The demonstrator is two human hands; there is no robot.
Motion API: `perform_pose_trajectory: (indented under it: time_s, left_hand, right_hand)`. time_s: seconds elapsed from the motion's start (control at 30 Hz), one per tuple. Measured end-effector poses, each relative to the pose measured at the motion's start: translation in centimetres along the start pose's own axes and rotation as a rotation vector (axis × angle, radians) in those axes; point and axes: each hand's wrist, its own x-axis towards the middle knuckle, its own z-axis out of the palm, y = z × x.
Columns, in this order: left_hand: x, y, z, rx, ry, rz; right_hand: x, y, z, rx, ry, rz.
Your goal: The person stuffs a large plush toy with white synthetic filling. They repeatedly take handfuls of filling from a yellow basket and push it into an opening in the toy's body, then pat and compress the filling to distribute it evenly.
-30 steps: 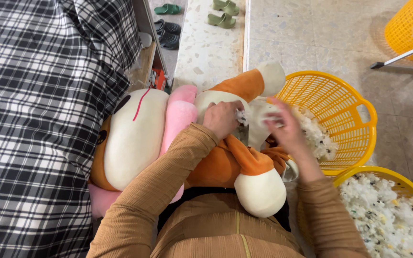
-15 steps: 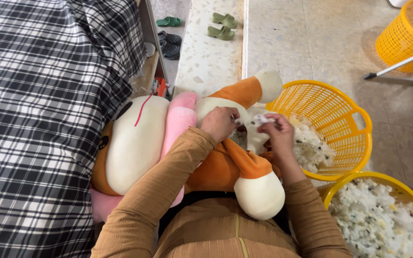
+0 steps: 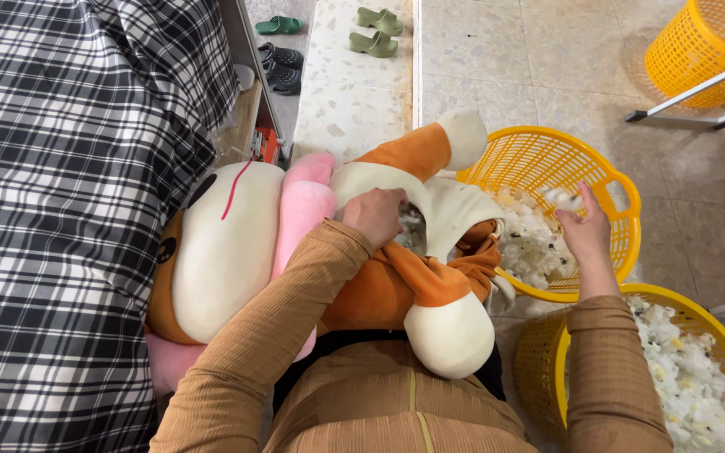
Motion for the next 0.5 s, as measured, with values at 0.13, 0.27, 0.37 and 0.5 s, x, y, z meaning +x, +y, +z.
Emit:
perform_pose_trajectory:
  time_s: [0.13,0.27,0.37,0.5]
  left_hand:
    - [0.1,-0.4,0.8,0.159,-0.075,-0.013]
    - [-0.2,-0.6,2.4,0.304,0.079,0.09]
    - [0.1,-1.0,3.4,0.305,0.208,0.16]
    - [0.8,-2.3,4.4,0.212,0.313,0.153]
  right_hand:
    - [-0.9,-3.7,1.1,0.176,-0.08,0.144]
    - [-3.3,-11.1,4.2,0.283,-0.179,-0.223]
    - [-5.9,-15.7,6.9,0.187,-0.221,-0.571]
    - [-7.0,-17.8,12.6,0.156,-0.565,-0.592]
